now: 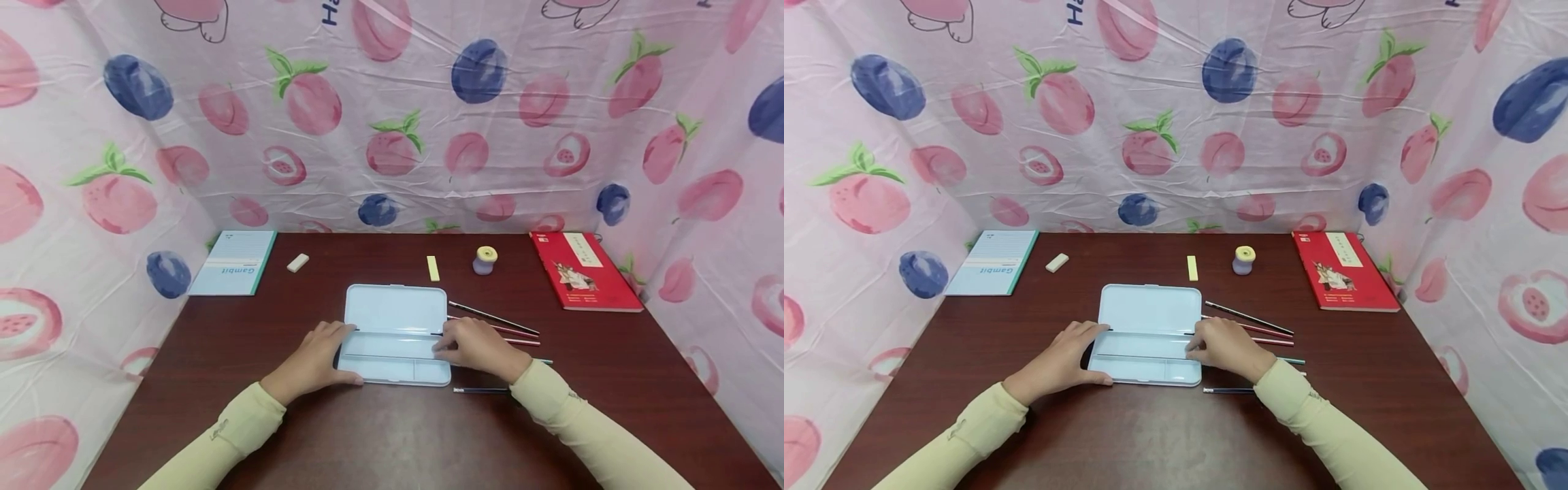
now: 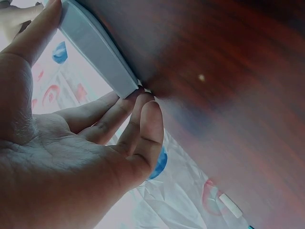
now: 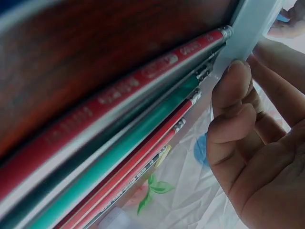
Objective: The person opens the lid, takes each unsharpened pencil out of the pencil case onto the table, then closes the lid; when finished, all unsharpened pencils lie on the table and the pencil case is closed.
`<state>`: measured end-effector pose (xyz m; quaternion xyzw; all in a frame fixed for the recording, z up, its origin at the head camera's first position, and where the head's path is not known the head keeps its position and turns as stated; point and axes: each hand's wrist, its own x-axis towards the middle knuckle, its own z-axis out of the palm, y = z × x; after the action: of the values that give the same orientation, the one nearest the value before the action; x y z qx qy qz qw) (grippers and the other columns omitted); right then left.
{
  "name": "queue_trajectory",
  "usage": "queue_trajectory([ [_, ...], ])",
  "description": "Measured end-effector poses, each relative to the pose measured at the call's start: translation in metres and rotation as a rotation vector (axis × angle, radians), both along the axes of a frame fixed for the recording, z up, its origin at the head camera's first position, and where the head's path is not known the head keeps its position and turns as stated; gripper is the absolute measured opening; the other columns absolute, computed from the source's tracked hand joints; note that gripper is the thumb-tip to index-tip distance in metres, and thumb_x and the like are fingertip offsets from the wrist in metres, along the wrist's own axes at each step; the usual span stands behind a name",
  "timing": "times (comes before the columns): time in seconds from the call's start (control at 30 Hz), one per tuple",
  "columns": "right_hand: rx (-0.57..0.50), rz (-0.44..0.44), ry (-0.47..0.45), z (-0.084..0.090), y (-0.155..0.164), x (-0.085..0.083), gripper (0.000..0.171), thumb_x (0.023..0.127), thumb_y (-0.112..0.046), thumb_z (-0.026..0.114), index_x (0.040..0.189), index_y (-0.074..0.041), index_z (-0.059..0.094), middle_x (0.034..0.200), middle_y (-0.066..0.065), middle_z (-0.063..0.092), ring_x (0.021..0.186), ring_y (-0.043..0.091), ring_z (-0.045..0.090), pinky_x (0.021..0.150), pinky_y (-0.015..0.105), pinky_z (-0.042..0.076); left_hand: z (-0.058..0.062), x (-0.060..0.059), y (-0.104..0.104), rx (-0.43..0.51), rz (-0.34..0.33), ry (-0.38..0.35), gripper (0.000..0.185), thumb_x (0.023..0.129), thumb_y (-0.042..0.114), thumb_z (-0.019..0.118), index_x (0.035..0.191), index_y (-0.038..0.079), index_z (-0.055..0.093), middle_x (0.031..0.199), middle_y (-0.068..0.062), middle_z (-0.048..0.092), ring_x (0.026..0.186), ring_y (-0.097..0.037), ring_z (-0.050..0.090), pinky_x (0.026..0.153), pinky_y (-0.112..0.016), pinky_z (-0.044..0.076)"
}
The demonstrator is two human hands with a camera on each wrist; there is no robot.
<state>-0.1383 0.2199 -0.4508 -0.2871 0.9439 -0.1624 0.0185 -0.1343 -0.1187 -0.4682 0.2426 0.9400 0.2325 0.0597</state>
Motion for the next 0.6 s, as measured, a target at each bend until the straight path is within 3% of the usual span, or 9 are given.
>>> queue_trajectory([
  [0.33,-0.018,-0.014,-0.114,0.007,-0.002,-0.012,0.015,0.083,-0.021,0.093,0.096,-0.017,0.088,0.079,-0.008,0.074,0.068,-0.002,0.055,0.062,0.019,0.049,0.000,0.000,-0.001,-0.004,-0.001,0.000,0.100,0.074,0.053,0.096,0.151,0.005,0.055,0.144,-0.014,0.063,0.131,-0.032,0.054,0.114,-0.057,0.044],
  [0.6,0.025,-0.056,-0.048,0.008,-0.008,-0.006,0.012,0.082,-0.019,0.093,0.093,-0.017,0.088,0.076,-0.008,0.072,0.068,-0.001,0.056,0.062,0.020,0.049,0.001,0.000,0.000,0.000,-0.003,0.001,0.100,0.074,0.052,0.096,0.151,0.005,0.055,0.143,-0.014,0.063,0.131,-0.032,0.054,0.114,-0.057,0.044],
])
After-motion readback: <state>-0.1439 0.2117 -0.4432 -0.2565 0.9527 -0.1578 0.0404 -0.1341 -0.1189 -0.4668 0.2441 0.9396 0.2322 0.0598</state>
